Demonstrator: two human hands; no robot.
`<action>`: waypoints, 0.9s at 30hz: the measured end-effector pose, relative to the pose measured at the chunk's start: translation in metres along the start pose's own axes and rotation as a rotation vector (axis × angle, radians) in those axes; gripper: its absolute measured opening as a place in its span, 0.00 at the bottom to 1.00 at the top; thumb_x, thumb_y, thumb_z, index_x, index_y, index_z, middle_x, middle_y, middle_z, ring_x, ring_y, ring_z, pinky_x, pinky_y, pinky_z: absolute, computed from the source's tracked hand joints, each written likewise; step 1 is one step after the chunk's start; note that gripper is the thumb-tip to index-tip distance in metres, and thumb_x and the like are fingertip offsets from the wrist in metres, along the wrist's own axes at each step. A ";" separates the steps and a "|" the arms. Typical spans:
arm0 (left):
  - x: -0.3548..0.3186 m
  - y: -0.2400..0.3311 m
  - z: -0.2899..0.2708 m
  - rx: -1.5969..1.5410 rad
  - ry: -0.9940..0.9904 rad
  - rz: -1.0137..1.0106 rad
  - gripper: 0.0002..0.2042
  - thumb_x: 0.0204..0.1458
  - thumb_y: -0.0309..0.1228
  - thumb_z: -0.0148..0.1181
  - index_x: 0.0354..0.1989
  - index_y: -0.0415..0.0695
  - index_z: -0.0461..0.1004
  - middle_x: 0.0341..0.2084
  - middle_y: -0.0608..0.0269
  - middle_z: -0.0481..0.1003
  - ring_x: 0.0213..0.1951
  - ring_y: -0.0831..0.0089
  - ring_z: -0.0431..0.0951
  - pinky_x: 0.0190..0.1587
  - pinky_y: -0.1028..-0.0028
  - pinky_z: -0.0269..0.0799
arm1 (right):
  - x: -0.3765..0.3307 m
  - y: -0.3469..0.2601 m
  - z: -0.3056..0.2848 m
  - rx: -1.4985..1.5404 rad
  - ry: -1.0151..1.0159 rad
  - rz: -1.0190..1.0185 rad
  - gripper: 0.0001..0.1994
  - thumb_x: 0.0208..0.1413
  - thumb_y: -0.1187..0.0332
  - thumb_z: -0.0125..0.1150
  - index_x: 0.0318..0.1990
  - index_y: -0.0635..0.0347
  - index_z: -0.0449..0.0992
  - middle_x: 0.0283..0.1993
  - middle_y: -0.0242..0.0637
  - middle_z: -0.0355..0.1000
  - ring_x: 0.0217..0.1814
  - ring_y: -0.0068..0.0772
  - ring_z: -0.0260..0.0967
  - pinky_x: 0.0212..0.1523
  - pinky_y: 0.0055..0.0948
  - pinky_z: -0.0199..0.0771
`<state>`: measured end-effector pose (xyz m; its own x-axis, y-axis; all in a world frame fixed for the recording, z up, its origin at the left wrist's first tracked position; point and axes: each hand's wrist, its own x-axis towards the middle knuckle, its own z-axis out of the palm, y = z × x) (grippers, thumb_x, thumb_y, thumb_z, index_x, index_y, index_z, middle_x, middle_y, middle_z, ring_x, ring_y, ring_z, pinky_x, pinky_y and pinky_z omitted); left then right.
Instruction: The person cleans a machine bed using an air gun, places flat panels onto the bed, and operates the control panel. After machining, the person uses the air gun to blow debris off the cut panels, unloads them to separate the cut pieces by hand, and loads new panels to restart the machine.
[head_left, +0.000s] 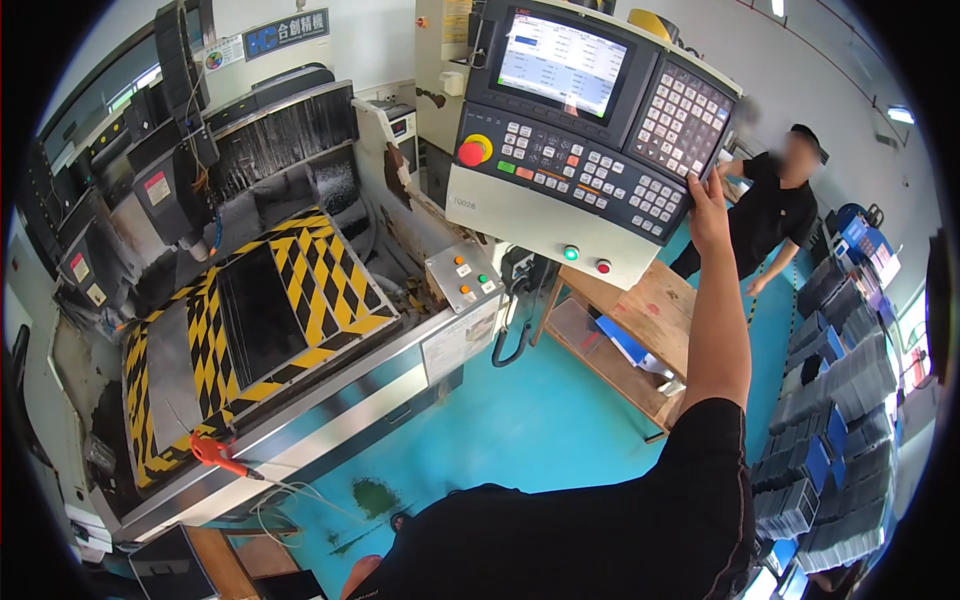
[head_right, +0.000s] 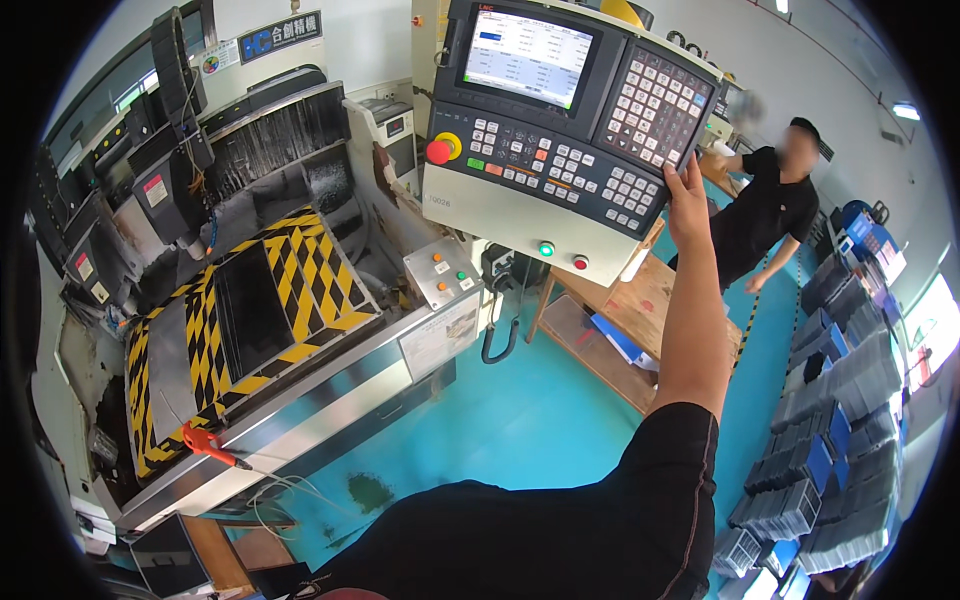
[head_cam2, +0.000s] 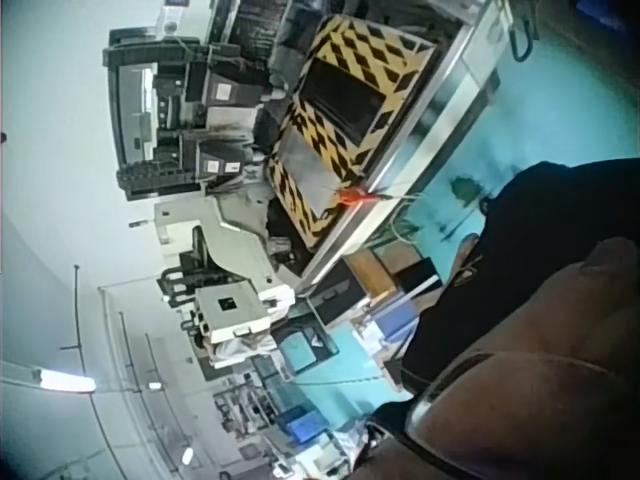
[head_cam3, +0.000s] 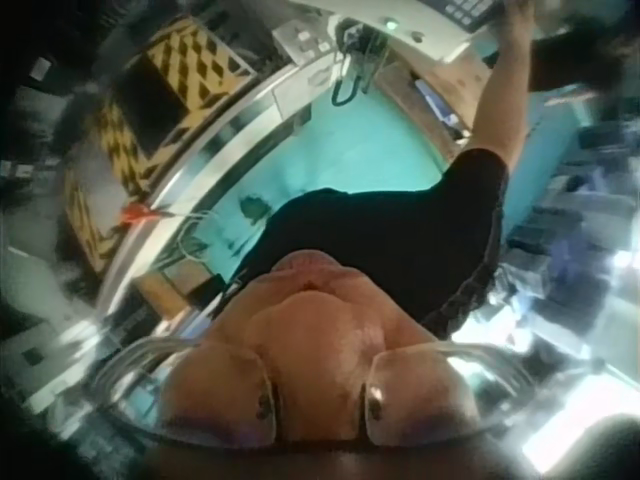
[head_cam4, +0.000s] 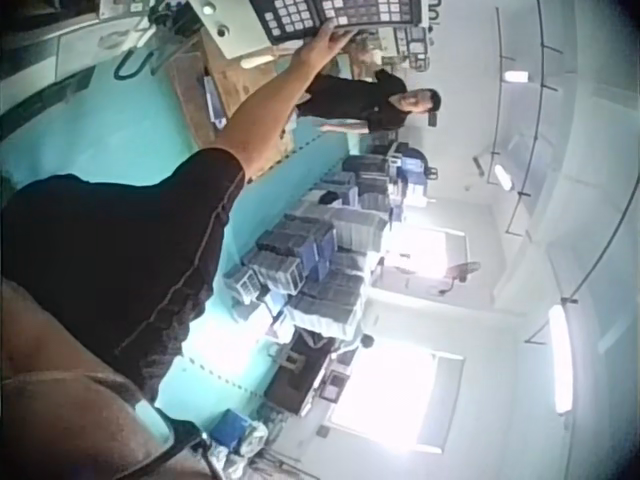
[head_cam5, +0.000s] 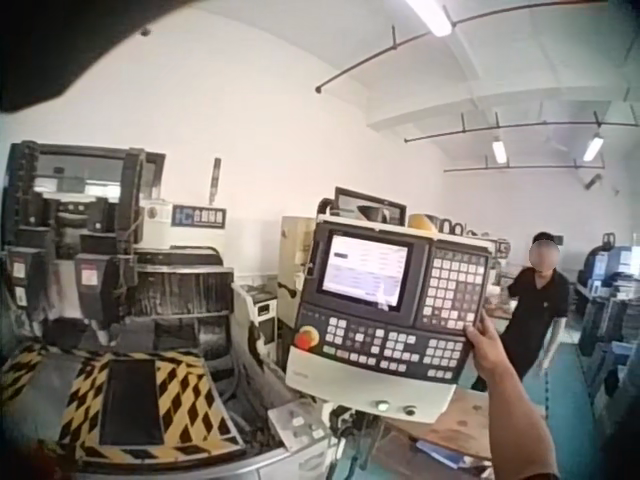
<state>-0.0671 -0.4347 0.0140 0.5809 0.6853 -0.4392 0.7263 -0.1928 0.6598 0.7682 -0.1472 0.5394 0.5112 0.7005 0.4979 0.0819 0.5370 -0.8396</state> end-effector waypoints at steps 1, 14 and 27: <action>0.001 0.000 0.000 -0.003 -0.003 -0.003 0.14 0.52 0.40 0.54 0.33 0.40 0.78 0.33 0.44 0.77 0.41 0.43 0.78 0.43 0.52 0.73 | 0.001 0.001 0.000 0.006 -0.009 -0.014 0.31 0.67 0.67 0.58 0.74 0.56 0.54 0.65 0.31 0.68 0.66 0.25 0.65 0.67 0.28 0.60; 0.008 0.006 -0.009 -0.015 -0.023 -0.031 0.14 0.52 0.40 0.54 0.32 0.40 0.78 0.33 0.45 0.77 0.41 0.43 0.77 0.43 0.52 0.73 | 0.033 -0.025 0.018 -0.126 0.032 -0.207 0.26 0.63 0.65 0.62 0.65 0.65 0.64 0.56 0.38 0.73 0.56 0.27 0.71 0.58 0.29 0.69; 0.013 0.011 -0.004 -0.037 -0.030 -0.053 0.14 0.52 0.39 0.54 0.32 0.41 0.78 0.33 0.45 0.77 0.41 0.43 0.77 0.43 0.52 0.73 | 0.037 -0.019 0.027 -0.417 0.119 -0.308 0.35 0.51 0.71 0.73 0.65 0.58 0.61 0.57 0.40 0.72 0.58 0.32 0.71 0.59 0.32 0.72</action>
<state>-0.0531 -0.4248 0.0176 0.5531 0.6726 -0.4916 0.7426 -0.1306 0.6569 0.7626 -0.1187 0.5798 0.5013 0.4684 0.7276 0.5646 0.4601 -0.6852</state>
